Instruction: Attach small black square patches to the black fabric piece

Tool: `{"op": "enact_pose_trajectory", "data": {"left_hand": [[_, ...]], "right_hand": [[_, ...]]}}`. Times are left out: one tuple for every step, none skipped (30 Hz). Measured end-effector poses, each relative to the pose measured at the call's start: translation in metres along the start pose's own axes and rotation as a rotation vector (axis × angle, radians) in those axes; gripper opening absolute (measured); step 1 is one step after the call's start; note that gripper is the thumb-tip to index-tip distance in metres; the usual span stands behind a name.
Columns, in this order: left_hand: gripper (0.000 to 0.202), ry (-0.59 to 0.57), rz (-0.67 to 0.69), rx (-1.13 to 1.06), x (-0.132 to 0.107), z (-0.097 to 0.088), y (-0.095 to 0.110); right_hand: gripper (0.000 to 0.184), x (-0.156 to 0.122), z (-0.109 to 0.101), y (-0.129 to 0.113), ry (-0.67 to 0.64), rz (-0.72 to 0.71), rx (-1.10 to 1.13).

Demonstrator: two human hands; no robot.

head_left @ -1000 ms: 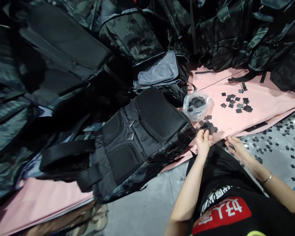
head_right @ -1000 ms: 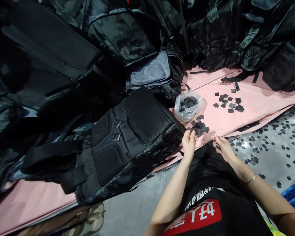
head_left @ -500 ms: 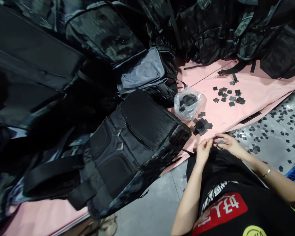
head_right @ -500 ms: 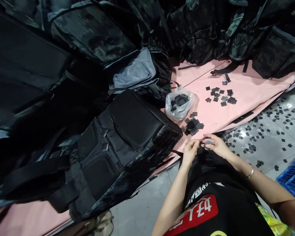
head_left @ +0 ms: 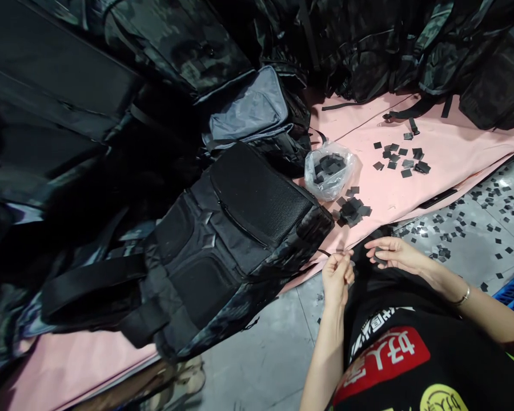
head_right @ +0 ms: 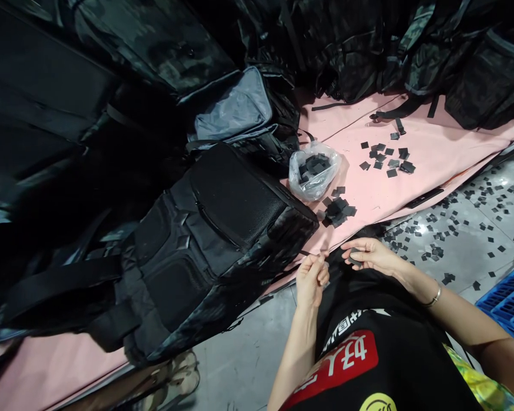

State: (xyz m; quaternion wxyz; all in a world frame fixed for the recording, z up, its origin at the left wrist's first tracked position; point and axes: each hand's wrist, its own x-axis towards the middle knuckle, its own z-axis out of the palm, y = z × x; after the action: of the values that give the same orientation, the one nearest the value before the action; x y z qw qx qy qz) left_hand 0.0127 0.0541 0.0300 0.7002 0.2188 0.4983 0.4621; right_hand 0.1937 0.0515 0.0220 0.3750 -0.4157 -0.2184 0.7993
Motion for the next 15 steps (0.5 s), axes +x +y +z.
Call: {"op": "enact_pose_trajectory", "data": {"left_hand": [[0.031,-0.03,-0.037,-0.019,-0.006,-0.004,0.003],[0.028,-0.055,-0.066,-0.039,-0.012,-0.008,0.005],[0.025,-0.076,-0.087,-0.056,-0.018,-0.011,0.005],[0.024,-0.09,-0.098,-0.07,-0.023,-0.013,0.004],[0.025,-0.1,-0.102,-0.078,-0.027,-0.014,0.003],[0.026,-0.106,-0.103,-0.082,-0.03,-0.014,0.001],[0.026,-0.111,-0.104,-0.081,-0.032,-0.013,-0.002],[0.025,-0.116,-0.105,-0.078,-0.034,-0.012,-0.004],[0.025,-0.117,-0.102,-0.071,-0.034,-0.011,-0.006],[0.025,-0.115,-0.097,-0.06,-0.035,-0.009,-0.008],[0.026,-0.11,-0.091,-0.04,-0.035,-0.008,-0.009],[0.028,-0.101,-0.082,-0.01,-0.034,-0.006,-0.009],[0.03,-0.094,-0.072,0.033,-0.034,-0.004,-0.01],[0.031,-0.089,-0.067,0.086,-0.034,-0.003,-0.011],[0.033,-0.077,-0.069,0.141,-0.033,-0.002,-0.012]], "right_hand": [[0.031,0.0,0.0,0.001,-0.004,0.01,0.024],[0.029,0.0,0.001,0.002,0.005,0.008,0.033],[0.027,0.0,0.002,0.004,0.027,-0.005,0.028],[0.026,0.001,0.003,0.006,0.054,-0.028,0.008],[0.026,0.002,0.005,0.008,0.082,-0.058,-0.031],[0.026,0.003,0.007,0.01,0.103,-0.091,-0.087],[0.026,0.004,0.009,0.012,0.117,-0.126,-0.149],[0.027,0.005,0.011,0.013,0.127,-0.154,-0.213],[0.027,0.005,0.013,0.014,0.131,-0.174,-0.273],[0.028,0.005,0.015,0.015,0.136,-0.191,-0.329],[0.029,0.004,0.016,0.016,0.145,-0.21,-0.375],[0.03,0.004,0.018,0.017,0.16,-0.234,-0.409],[0.031,0.004,0.019,0.017,0.178,-0.264,-0.44],[0.031,0.003,0.02,0.018,0.193,-0.296,-0.472],[0.031,0.003,0.021,0.018,0.205,-0.327,-0.504]]}}
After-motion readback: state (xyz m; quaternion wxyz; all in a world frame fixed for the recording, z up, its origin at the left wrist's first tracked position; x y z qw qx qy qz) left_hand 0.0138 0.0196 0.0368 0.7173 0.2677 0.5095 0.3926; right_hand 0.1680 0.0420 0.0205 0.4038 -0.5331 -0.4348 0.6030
